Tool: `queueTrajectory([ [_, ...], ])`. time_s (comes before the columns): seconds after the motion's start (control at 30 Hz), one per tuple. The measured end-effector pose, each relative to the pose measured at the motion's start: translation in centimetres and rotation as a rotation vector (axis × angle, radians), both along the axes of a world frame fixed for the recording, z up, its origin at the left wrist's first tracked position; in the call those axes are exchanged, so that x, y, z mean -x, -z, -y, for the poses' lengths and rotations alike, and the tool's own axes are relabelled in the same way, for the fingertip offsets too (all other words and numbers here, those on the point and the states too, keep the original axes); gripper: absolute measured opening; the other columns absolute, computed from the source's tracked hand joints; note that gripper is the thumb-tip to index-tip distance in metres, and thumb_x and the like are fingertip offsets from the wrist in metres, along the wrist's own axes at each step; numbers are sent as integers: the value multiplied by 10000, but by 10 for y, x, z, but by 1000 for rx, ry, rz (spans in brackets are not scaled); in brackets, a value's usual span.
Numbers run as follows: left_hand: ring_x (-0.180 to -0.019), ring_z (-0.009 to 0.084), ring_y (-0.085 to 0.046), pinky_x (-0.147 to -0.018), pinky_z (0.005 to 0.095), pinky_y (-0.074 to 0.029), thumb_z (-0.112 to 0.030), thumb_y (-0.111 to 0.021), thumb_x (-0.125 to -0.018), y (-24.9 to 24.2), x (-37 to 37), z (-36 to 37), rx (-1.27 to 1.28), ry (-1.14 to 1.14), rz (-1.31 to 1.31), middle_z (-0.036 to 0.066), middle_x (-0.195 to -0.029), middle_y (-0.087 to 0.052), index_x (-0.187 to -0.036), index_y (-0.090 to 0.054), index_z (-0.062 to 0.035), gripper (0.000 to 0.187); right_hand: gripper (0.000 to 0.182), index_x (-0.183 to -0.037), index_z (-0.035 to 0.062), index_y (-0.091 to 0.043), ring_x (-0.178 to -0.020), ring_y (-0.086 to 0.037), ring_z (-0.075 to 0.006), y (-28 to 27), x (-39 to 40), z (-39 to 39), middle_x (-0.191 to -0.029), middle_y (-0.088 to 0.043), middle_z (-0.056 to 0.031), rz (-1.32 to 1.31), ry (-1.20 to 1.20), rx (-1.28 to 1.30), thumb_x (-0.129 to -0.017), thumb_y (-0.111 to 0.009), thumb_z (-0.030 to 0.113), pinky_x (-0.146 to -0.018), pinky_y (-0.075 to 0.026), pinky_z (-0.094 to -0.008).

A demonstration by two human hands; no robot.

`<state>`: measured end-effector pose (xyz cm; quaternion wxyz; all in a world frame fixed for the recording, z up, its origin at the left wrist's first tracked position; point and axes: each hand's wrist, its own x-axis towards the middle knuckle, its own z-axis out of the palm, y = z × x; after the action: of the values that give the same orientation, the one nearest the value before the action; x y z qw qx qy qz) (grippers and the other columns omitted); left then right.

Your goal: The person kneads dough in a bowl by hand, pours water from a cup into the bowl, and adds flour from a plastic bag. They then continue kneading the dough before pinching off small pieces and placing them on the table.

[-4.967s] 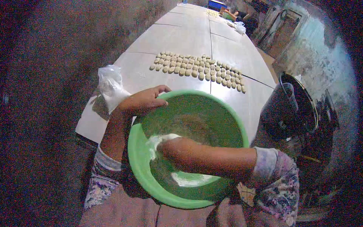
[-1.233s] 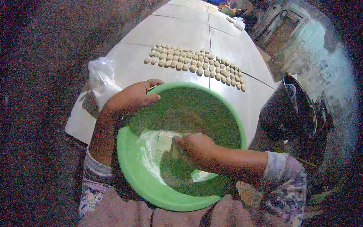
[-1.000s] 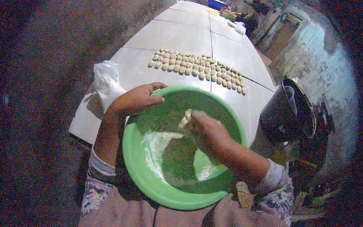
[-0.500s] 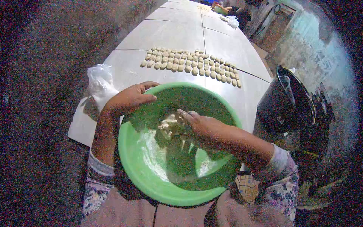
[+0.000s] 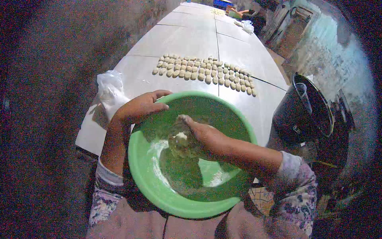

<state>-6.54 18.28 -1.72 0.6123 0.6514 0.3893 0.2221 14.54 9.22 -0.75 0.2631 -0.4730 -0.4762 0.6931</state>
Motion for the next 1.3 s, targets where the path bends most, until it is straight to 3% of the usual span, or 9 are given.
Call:
queueTrajectory([
  [0.13,-812,189,-620,-756,312,-503,-164,-565,-807,9,-4,-6,-142,53,-62,145,-986,-646,-1235,-528,-11,457,299,-1102,39,-553,-870,-639,-250,6,-2,12,-975,-643,-124,-63,-3,301,-973,-395,257,-806,-503,-391],
  [0.2,-814,188,-618,-764,305,-496,-170,-564,-800,7,-8,-3,-150,69,-6,149,-976,-649,-1236,-528,-11,466,241,-1058,44,-567,-885,-635,-319,-1,-5,16,-992,-625,-212,770,-842,-682,-961,-418,208,-799,-485,-427],
  [0.4,-794,188,-629,-742,293,-504,-194,-605,-787,10,-8,-4,-57,-9,33,140,-898,-653,-1205,-561,-28,452,338,-1011,37,-568,-823,-629,-398,29,5,7,-914,-625,-206,847,-750,-762,-839,-617,324,-696,-506,-476],
  [0.53,-720,181,-607,-688,305,-503,-239,-669,-800,4,-2,-2,-295,-309,-97,112,-803,-634,-1136,-615,-33,398,316,-1080,13,-502,-952,-593,-427,-2,5,10,-970,-596,-223,861,-675,-887,-813,-589,157,-790,-495,-493],
  [0.67,-859,195,-590,-767,335,-489,-158,-667,-840,6,48,5,-849,-859,-68,135,-982,-613,-1190,-553,-25,392,364,-1165,38,-503,-1025,-564,-416,-29,-40,20,-1137,-539,-226,799,-750,-864,-823,-585,130,-866,-477,-468],
  [0.8,-1038,294,-541,-893,368,-441,-256,-686,-845,47,120,4,-696,-1358,174,190,-1189,-521,-1303,-418,-17,582,368,-1220,67,-520,-1071,-541,-390,-60,-86,53,-1226,-502,-204,694,-713,-869,-863,-558,144,-915,-453,-451],
  [0.93,-1051,310,-540,-916,373,-427,-383,-739,-780,74,138,0,-392,-1266,-78,213,-1184,-526,-1290,-417,19,725,392,-1231,48,-520,-1081,-550,-363,-82,-104,84,-1200,-545,-175,738,-561,-841,-853,-593,125,-902,-467,-422],
  [1.0,-1076,305,-532,-920,376,-423,-468,-782,-701,61,108,11,-299,-1182,-510,227,-1197,-531,-1274,-423,49,851,386,-1221,42,-525,-1069,-554,-365,-73,-110,87,-1198,-546,-174,710,-542,-858,-853,-597,133,-884,-472,-422],
  [1.3,-1047,292,-559,-876,372,-460,-235,-836,-644,67,88,12,-284,-1158,-135,212,-1181,-555,-1241,-460,51,761,485,-1319,82,-435,-1128,-519,-373,-48,-64,45,-1301,-471,-176,978,-807,-891,-845,-538,87,-909,-467,-442],
])
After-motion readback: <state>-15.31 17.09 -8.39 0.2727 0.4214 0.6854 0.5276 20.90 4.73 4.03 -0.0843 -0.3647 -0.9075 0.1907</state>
